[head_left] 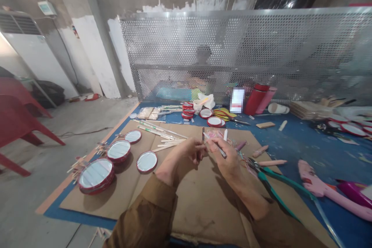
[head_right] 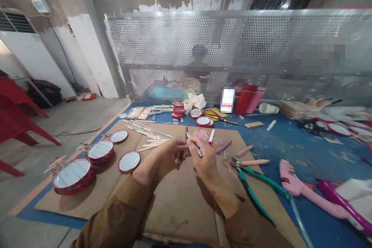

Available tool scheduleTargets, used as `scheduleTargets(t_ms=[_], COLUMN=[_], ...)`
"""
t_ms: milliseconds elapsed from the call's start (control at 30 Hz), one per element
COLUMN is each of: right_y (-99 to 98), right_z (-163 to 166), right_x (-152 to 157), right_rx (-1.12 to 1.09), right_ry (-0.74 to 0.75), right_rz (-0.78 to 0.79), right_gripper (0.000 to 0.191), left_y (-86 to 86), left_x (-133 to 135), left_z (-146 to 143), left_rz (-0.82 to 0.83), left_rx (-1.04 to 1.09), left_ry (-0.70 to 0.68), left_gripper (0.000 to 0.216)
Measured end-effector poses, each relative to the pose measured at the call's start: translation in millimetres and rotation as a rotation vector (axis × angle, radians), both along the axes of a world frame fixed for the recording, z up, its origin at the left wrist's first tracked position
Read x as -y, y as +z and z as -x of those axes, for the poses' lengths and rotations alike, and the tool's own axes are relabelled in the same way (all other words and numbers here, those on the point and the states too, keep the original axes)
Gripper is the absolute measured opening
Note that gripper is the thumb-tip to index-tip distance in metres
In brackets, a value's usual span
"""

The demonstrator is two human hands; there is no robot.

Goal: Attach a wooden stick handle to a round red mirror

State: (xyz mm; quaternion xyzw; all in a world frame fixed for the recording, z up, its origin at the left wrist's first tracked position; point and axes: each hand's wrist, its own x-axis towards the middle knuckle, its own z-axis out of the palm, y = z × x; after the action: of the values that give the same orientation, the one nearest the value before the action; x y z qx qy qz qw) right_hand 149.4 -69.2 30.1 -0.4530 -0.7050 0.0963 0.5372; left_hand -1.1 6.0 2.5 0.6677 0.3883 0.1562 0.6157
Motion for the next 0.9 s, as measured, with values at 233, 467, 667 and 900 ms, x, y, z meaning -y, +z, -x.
scheduleTargets(t_ms=[233, 467, 667, 900], right_y=[-1.8, -0.1, -2.7, -3.9], right_z=[-2.0, -0.2, -1.3, -1.4], right_x=[-1.9, -0.6, -2.3, -2.6], right_rx=[-0.014, 0.0, -0.025, -0.015], right_ry=[0.002, -0.007, 0.002, -0.011], right_rz=[-0.015, 0.017, -0.01, -0.008], right_gripper=[0.021, 0.02, 0.02, 0.02], left_y=[6.5, 5.5, 9.4, 1.4], left_x=[3.1, 3.6, 0.9, 0.3], left_z=[-1.7, -1.0, -1.2, 0.1], left_rz=[-0.006, -0.037, -0.017, -0.042], left_rx=[-0.051, -0.054, -0.08, -0.008], left_ry=[0.015, 0.02, -0.023, -0.015], left_gripper=[0.035, 0.034, 0.043, 0.05])
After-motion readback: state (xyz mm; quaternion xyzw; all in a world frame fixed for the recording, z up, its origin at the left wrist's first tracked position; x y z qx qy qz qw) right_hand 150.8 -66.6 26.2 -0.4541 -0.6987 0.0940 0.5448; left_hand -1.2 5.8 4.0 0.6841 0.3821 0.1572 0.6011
